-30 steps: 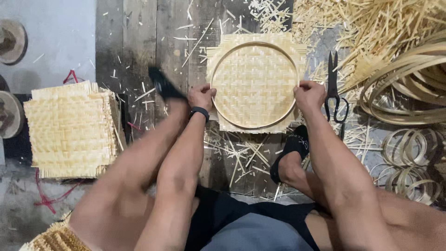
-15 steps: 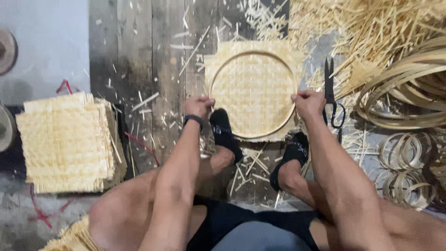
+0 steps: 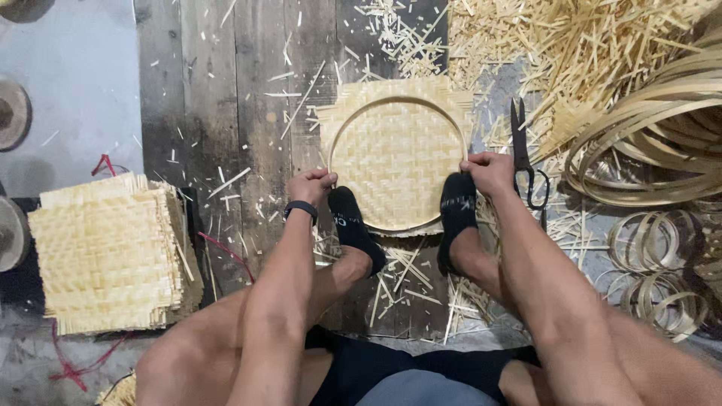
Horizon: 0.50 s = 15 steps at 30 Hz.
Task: The person constructs bamboo trays by placing woven mats onto circular wooden molds, fitting bamboo hoops over them, and using a cutting tool to trim excess bamboo from the edges before removing the finished trays.
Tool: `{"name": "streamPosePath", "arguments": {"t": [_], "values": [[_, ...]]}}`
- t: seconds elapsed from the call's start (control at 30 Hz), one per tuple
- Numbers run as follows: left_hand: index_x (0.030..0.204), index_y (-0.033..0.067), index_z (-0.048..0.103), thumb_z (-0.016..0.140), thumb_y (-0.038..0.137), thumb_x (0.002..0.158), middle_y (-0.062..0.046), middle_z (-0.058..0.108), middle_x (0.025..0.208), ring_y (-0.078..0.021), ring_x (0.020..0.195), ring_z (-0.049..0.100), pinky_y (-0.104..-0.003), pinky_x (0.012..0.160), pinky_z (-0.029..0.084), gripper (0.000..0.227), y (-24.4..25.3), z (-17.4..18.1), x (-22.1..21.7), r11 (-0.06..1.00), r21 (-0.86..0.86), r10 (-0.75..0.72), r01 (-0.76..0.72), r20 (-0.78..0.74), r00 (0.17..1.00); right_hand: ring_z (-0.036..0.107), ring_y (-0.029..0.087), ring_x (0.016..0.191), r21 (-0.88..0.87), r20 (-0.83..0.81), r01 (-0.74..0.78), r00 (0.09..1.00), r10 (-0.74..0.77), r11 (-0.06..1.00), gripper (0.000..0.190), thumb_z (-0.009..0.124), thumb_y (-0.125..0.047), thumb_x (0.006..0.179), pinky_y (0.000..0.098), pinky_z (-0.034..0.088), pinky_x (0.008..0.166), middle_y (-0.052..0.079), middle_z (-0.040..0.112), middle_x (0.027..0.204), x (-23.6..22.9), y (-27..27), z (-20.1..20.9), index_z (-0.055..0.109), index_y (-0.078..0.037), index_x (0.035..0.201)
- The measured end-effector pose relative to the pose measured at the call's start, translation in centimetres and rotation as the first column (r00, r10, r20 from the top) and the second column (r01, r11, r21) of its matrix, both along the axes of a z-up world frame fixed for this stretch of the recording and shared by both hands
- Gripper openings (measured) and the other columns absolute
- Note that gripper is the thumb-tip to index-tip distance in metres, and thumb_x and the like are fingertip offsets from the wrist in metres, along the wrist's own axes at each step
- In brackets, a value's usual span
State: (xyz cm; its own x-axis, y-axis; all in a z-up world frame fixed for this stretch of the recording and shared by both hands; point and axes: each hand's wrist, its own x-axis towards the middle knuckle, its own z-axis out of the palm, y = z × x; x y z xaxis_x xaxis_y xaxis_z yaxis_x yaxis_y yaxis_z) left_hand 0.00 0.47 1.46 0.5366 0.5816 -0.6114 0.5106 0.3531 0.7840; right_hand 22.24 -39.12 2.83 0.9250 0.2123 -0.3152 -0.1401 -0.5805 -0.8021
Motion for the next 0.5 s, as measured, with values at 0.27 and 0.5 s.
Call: {"name": "streamPosePath", "arguments": {"t": [0.27, 0.5], "values": [[0.122, 0.0091, 0.072, 0.079, 0.028, 0.084, -0.017, 0.063, 0.131, -0.0355, 0.126, 0.055, -0.047, 0.109, 0.042, 0.043, -1.6, 10.7, 10.1, 0.481, 0.720, -0.389, 0.501, -0.337, 0.858, 0.031, 0.040, 0.145, -0.366, 0.079, -0.483, 0.836, 0.544, 0.796, 0.094, 0.075, -0.041, 0.072, 0.0471, 0.024, 0.120, 0.024, 0.035, 0.155, -7.9, 8.5, 12.5, 0.037, 0.002, 0.146], [0.134, 0.0180, 0.071, 0.055, 0.043, 0.107, -0.012, 0.051, 0.154, -0.0385, 0.140, 0.050, -0.044, 0.121, 0.035, 0.041, -3.2, 7.2, 19.8, 0.237, 0.827, -0.766, 0.509, -0.163, 0.622, 0.024, 0.047, 0.149, -0.663, 0.380, -0.562, 0.316, 0.869, 0.494, 0.089, 0.069, -0.053, 0.086, 0.0712, 0.013, 0.119, 0.028, 0.034, 0.157, -16.7, 12.8, 9.2, 0.038, -0.001, 0.152]]}}
